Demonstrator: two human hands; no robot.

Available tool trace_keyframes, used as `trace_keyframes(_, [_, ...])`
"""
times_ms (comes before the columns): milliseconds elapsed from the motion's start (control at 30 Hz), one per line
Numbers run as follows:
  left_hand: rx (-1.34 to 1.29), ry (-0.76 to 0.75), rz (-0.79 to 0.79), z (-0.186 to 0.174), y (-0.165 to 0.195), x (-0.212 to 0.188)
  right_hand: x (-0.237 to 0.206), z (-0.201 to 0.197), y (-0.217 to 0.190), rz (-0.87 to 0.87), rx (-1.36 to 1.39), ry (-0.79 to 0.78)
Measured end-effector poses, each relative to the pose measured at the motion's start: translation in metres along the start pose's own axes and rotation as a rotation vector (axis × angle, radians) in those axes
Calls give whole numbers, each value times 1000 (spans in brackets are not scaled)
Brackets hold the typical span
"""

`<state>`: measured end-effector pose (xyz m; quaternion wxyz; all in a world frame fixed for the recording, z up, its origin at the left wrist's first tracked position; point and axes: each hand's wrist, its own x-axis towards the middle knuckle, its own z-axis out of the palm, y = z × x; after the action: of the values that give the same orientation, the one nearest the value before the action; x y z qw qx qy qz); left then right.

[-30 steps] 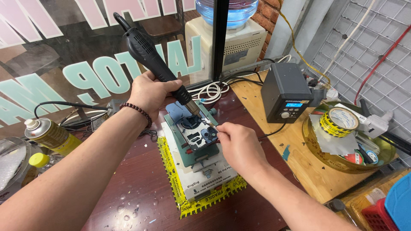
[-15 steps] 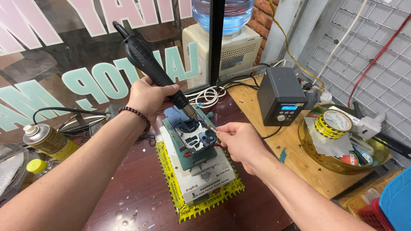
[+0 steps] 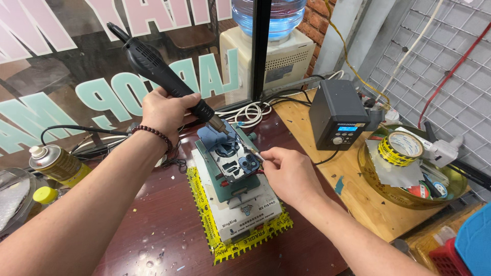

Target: The person uses a hot air gun in the left hand and a metal tool in the right hand to heat and scrape the back of a smartphone held in a green clamp. The person repeatedly applies heat and scrapes the surface, focusing on the camera module area and surrounding adhesive.

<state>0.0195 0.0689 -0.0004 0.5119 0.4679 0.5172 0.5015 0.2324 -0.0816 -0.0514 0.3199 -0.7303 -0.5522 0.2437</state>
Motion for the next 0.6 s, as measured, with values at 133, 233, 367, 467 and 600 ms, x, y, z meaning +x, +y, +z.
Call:
trace_keyframes(133, [48,-3,-21,4,3,-3,-4,1,-18,-42,-95,-14])
trace_keyframes(233, [46,-15,-62,10,7,-7,0,2,-30,-118,-148,62])
trace_keyframes(367, [82,-20,-101,11,11,-11,5,-8,-41,-60,-237,-15])
trace_keyframes(467, [79,-16,-110,4,15,-10,3,-19,-39,-42,-259,-101])
trace_keyframes(600, [43,-45,-125,4,11,-9,-2,-13,-33,-75,-234,-49])
